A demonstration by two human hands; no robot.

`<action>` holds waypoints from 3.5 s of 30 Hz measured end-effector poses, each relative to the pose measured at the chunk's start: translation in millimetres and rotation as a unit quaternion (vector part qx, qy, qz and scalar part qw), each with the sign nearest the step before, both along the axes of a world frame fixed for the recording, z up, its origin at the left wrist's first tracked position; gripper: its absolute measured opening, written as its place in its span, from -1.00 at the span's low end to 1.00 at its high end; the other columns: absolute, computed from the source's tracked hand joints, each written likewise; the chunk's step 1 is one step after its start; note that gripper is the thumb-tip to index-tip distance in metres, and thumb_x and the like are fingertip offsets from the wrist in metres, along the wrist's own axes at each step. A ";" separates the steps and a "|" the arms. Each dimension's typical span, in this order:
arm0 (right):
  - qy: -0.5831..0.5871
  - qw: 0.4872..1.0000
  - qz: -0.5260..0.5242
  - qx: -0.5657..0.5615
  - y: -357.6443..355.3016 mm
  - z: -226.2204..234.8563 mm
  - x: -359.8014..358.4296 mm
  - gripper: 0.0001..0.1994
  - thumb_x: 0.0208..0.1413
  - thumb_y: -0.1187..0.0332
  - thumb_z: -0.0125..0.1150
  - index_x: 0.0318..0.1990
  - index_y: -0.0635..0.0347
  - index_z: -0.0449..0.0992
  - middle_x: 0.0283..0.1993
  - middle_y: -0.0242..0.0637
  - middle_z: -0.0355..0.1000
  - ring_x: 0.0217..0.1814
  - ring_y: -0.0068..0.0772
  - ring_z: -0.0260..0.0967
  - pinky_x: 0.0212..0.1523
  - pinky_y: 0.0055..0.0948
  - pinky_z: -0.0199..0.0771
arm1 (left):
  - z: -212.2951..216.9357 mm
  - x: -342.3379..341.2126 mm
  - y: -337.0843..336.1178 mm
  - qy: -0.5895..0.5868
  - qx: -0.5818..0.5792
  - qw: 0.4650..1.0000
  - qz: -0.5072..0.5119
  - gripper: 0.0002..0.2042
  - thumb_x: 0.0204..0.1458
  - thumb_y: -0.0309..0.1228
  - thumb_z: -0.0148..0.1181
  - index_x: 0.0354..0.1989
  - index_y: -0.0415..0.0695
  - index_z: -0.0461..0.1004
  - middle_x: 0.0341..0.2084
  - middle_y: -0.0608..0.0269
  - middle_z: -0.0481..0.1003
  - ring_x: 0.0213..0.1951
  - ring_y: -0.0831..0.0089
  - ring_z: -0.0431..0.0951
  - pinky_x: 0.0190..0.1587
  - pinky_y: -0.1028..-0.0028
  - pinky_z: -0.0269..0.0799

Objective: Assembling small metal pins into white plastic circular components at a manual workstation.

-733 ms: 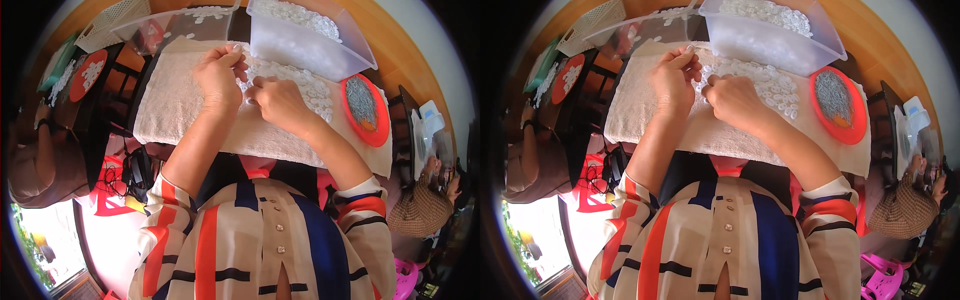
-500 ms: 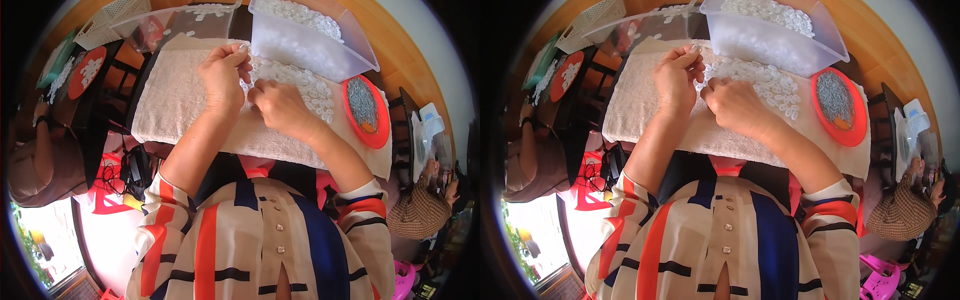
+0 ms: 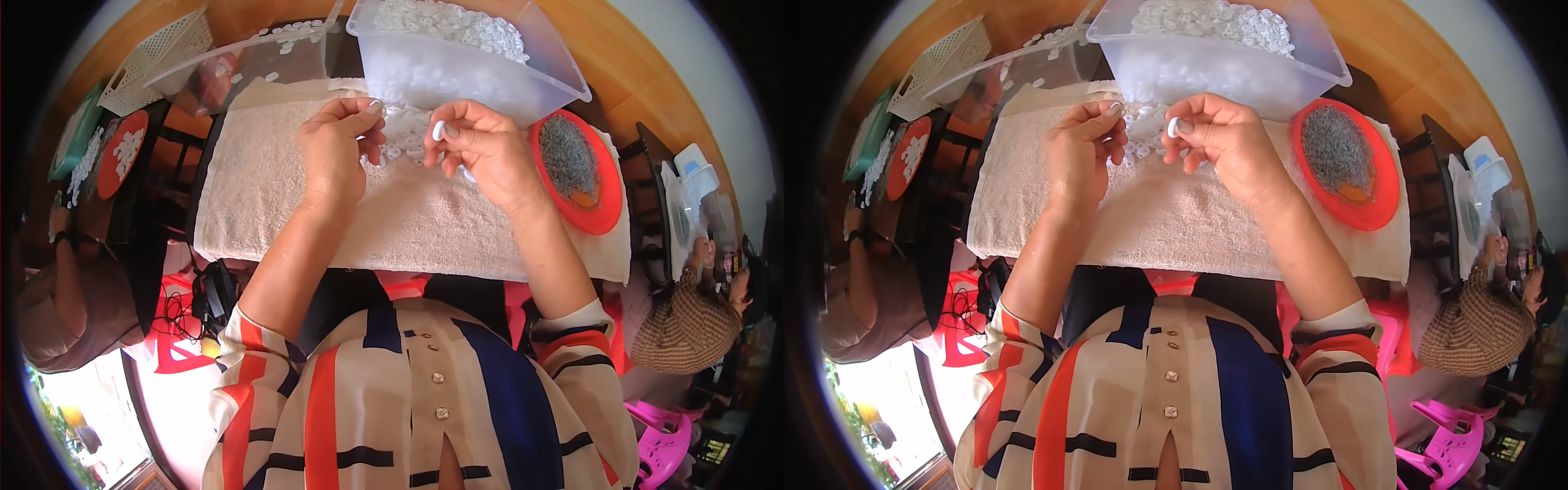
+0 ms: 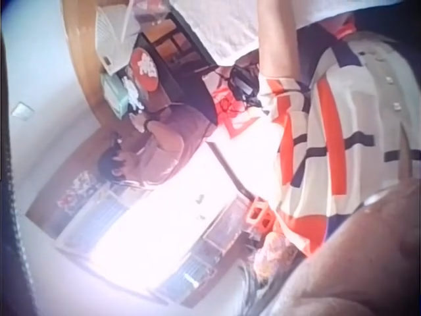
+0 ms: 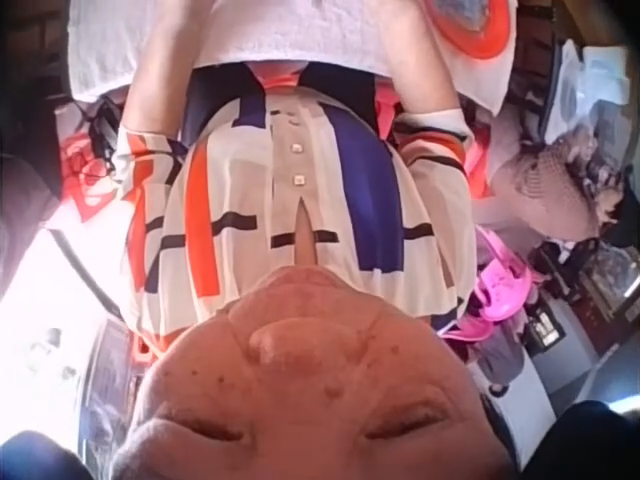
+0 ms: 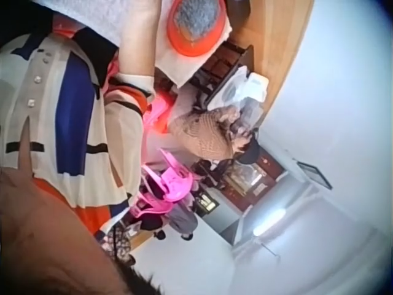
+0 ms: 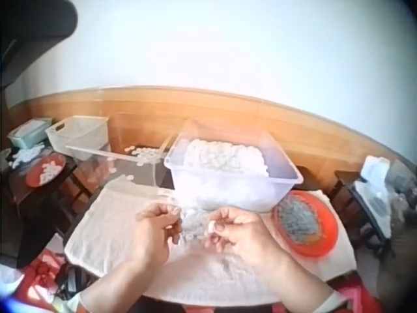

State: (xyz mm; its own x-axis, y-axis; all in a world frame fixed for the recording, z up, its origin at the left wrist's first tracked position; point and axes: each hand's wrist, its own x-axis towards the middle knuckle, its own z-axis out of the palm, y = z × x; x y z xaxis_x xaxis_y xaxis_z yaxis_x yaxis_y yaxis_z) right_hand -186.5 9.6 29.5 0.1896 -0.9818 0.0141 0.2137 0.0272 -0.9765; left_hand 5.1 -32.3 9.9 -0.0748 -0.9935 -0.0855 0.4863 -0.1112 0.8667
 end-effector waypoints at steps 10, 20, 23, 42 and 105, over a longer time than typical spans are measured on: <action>0.168 0.977 0.008 -0.133 10.3 -26.3 24.0 -0.87 0.14 0.45 0.16 -0.19 0.29 0.49 -0.31 -0.37 0.49 -0.33 -0.58 0.40 -0.38 -0.53 0.36 | 0.9 -9.2 5.4 -0.014 -0.019 1.000 -0.019 -0.93 0.04 -0.55 0.21 -0.36 -0.30 0.48 -0.54 0.23 0.47 -0.55 0.52 0.44 -0.57 0.56 0.31; 0.617 0.668 -0.032 -0.415 24.5 -24.1 41.4 -0.91 -0.18 0.51 0.13 -0.43 0.20 0.45 -0.36 -0.26 0.37 -0.35 -0.23 0.40 -0.34 -0.25 0.45 | -2.4 -7.1 4.6 -0.001 -0.045 0.999 -0.016 -0.93 0.05 -0.57 0.20 -0.33 -0.32 0.48 -0.52 0.23 0.47 -0.53 0.52 0.46 -0.51 0.56 0.35; 0.524 0.768 -0.067 -0.361 19.2 -25.5 31.4 -0.91 -0.09 0.51 0.12 -0.37 0.22 0.49 -0.36 -0.28 0.42 -0.38 -0.33 0.40 -0.35 -0.31 0.42 | -3.2 -9.3 3.9 0.002 -0.045 0.998 -0.035 -0.92 0.05 -0.56 0.20 -0.33 -0.33 0.48 -0.52 0.22 0.48 -0.53 0.51 0.46 -0.52 0.55 0.35; -0.006 0.996 -0.069 0.048 2.6 -2.7 4.5 -0.85 0.20 0.43 0.09 -0.19 0.34 0.50 -0.36 -0.26 0.48 -0.41 -0.48 0.40 -0.43 -0.60 0.27 | 2.8 -14.9 16.3 -0.060 -0.063 0.988 -0.127 -0.86 0.11 -0.52 0.16 -0.27 -0.37 0.48 -0.48 0.14 0.50 -0.50 0.47 0.50 -0.52 0.54 0.37; -0.132 0.988 0.077 0.020 11.9 -6.2 4.9 -0.83 0.21 0.36 0.15 -0.33 0.31 0.47 -0.54 -0.35 0.36 -0.58 -0.47 0.43 -0.68 -0.72 0.08 | 0.6 -16.9 31.5 -0.100 -0.254 0.955 -0.120 -0.88 0.07 -0.52 0.24 -0.22 -0.21 0.54 -0.47 0.32 0.52 -0.47 0.64 0.42 -0.46 0.64 0.31</action>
State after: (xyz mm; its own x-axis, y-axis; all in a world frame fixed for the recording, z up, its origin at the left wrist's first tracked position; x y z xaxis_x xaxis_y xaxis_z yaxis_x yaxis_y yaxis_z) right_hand -181.6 21.5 23.3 0.3325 -0.9421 0.0442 0.4511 0.1177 -0.8847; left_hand -11.8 -0.8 10.6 -0.3378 -0.8667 0.3669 0.3197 0.2610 0.9108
